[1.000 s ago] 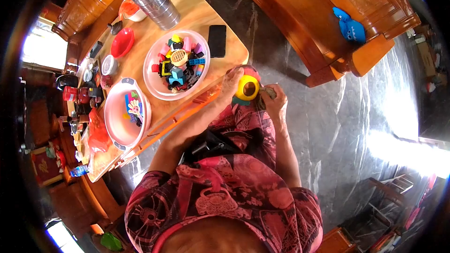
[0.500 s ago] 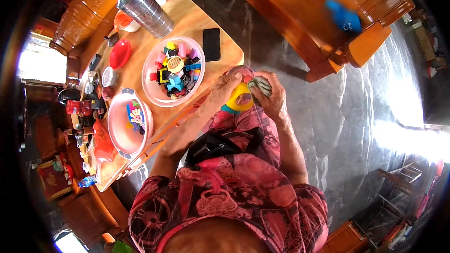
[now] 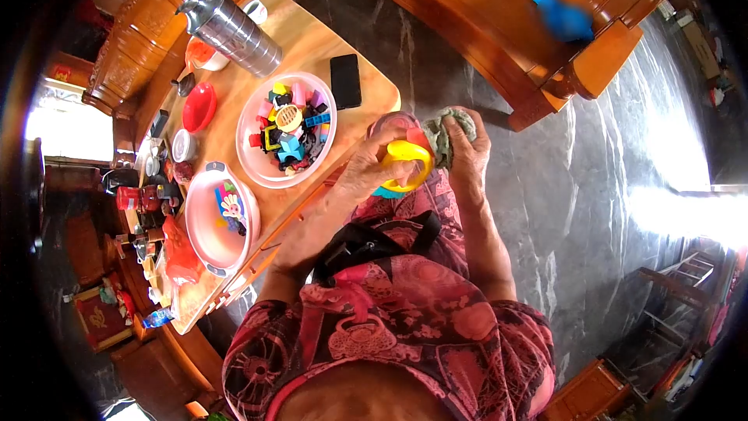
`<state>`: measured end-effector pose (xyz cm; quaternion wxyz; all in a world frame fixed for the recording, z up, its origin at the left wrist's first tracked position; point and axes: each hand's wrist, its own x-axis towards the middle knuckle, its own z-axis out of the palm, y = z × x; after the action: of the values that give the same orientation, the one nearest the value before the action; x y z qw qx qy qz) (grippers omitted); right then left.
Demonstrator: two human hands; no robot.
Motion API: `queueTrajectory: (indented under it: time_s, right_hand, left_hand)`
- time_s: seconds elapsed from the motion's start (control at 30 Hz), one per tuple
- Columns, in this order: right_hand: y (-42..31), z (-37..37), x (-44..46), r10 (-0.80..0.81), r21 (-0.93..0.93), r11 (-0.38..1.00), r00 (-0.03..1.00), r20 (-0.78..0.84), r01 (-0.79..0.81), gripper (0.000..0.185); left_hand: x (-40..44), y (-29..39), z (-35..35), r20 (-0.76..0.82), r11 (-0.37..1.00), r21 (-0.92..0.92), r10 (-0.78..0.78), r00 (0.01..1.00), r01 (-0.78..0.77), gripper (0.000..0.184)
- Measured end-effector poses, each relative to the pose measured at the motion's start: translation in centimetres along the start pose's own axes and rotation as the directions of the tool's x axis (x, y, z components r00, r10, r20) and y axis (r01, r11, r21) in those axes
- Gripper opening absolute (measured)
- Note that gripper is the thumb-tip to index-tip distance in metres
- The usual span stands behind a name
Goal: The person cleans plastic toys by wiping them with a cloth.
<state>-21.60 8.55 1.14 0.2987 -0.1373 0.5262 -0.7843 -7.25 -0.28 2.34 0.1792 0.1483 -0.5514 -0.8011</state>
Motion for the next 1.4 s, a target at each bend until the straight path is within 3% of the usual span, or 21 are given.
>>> queueTrajectory:
  time_s: [0.07,0.13,0.2,0.23,0.27,0.3,0.33,0.43,0.5,0.57,0.63,0.73,0.8,0.87,0.93,1.0,1.07,1.33,1.4]
  right_hand:
    - [-0.5,-0.2,-0.1,-0.018,0.081,0.997,1.000,0.025,0.016,0.017]
    - [-1.8,-0.4,-0.8,-0.151,0.134,0.981,0.985,0.081,0.139,0.024]
    - [-2.9,-0.5,-1.6,-0.166,0.072,0.985,0.976,0.144,0.157,0.033]
    - [-3.8,0.1,-2.1,-0.241,-0.217,0.928,0.934,0.265,0.301,0.035]
    - [-4.2,0.4,-2.5,-0.268,-0.463,0.766,0.877,0.399,0.445,0.038]
    - [-3.8,0.2,-2.7,-0.118,-0.464,0.818,0.889,0.443,0.340,0.040]
    - [-4.0,0.7,-2.8,-0.177,-0.532,0.729,0.869,0.463,0.431,0.037]
    - [-2.9,0.8,-2.8,-0.179,-0.515,0.747,0.873,0.453,0.420,0.032]
    - [-2.7,1.5,-3.2,-0.230,-0.545,0.738,0.908,0.350,0.397,0.025]
    - [-2.3,2.0,-3.3,-0.220,-0.565,0.750,0.935,0.277,0.344,0.022]
    - [-1.6,1.9,-3.1,-0.209,-0.583,0.760,0.957,0.200,0.288,0.020]
    - [-0.1,1.4,-1.8,-0.161,-0.442,0.879,0.984,0.077,0.178,0.019]
    - [0.0,1.1,-1.2,-0.023,-0.141,0.990,0.998,0.050,0.030,0.018]
    - [-1.1,1.3,-1.8,-0.010,-0.136,0.991,0.998,0.058,0.018,0.019]
    - [-1.6,1.2,-2.3,-0.153,-0.248,0.946,0.963,0.221,0.207,0.022]
    - [-1.8,1.1,-2.5,-0.152,-0.281,0.933,0.955,0.255,0.223,0.025]
    - [-2.7,1.3,-2.8,-0.144,-0.363,0.897,0.943,0.300,0.252,0.028]
    - [-2.4,1.9,-3.2,-0.186,-0.405,0.876,0.959,0.216,0.261,0.027]
    - [-2.2,1.4,-3.6,-0.085,-0.445,0.878,0.972,0.217,0.177,0.025]
  left_hand:
    - [-0.1,0.3,0.0,-0.039,0.999,-0.026,-0.028,0.999,0.027,0.039]
    - [-0.3,0.9,-0.2,-0.020,0.997,-0.002,-0.083,0.996,0.083,0.036]
    - [-0.4,0.9,-0.4,0.001,0.993,0.029,-0.114,0.994,0.113,0.036]
    - [-0.4,0.7,-0.4,0.018,0.988,0.058,-0.143,0.990,0.141,0.035]
    - [-0.3,0.4,-0.3,0.022,0.988,0.059,-0.145,0.989,0.144,0.035]
    - [-0.4,-0.1,-0.2,0.043,0.981,0.192,0.000,0.999,-0.008,0.035]
    - [-0.3,-0.4,-0.2,0.081,0.935,0.317,0.142,0.987,-0.161,0.035]
    - [-0.8,0.3,-0.5,0.098,0.916,0.395,0.030,0.995,-0.066,0.035]
    - [-1.0,0.9,-0.1,0.081,0.893,0.448,-0.007,0.997,-0.030,0.034]
    - [-1.0,1.0,0.1,0.108,0.854,0.498,0.111,0.988,-0.150,0.033]
    - [-1.0,0.2,0.0,0.104,0.797,0.580,0.132,0.986,-0.168,0.033]
    - [-1.2,-0.6,0.3,0.092,0.700,0.687,0.182,0.979,-0.195,0.034]
    - [-1.3,-0.5,0.5,0.087,0.665,0.717,0.209,0.974,-0.207,0.035]
    - [-1.4,0.3,0.8,0.024,0.758,0.626,0.215,0.976,-0.182,0.036]
    - [-0.9,0.0,-0.4,0.035,0.789,0.570,0.255,0.966,-0.229,0.036]
    - [-0.9,-0.5,-0.8,0.051,0.816,0.509,0.290,0.956,-0.274,0.037]
    - [-1.0,-0.1,-0.5,-0.044,0.983,0.107,0.155,0.987,-0.149,0.032]
    - [-1.1,-0.4,-0.6,-0.164,0.959,0.171,0.252,0.954,-0.224,0.025]
    - [-1.5,0.8,-0.9,-0.394,0.989,-0.049,0.112,0.912,-0.142,0.033]
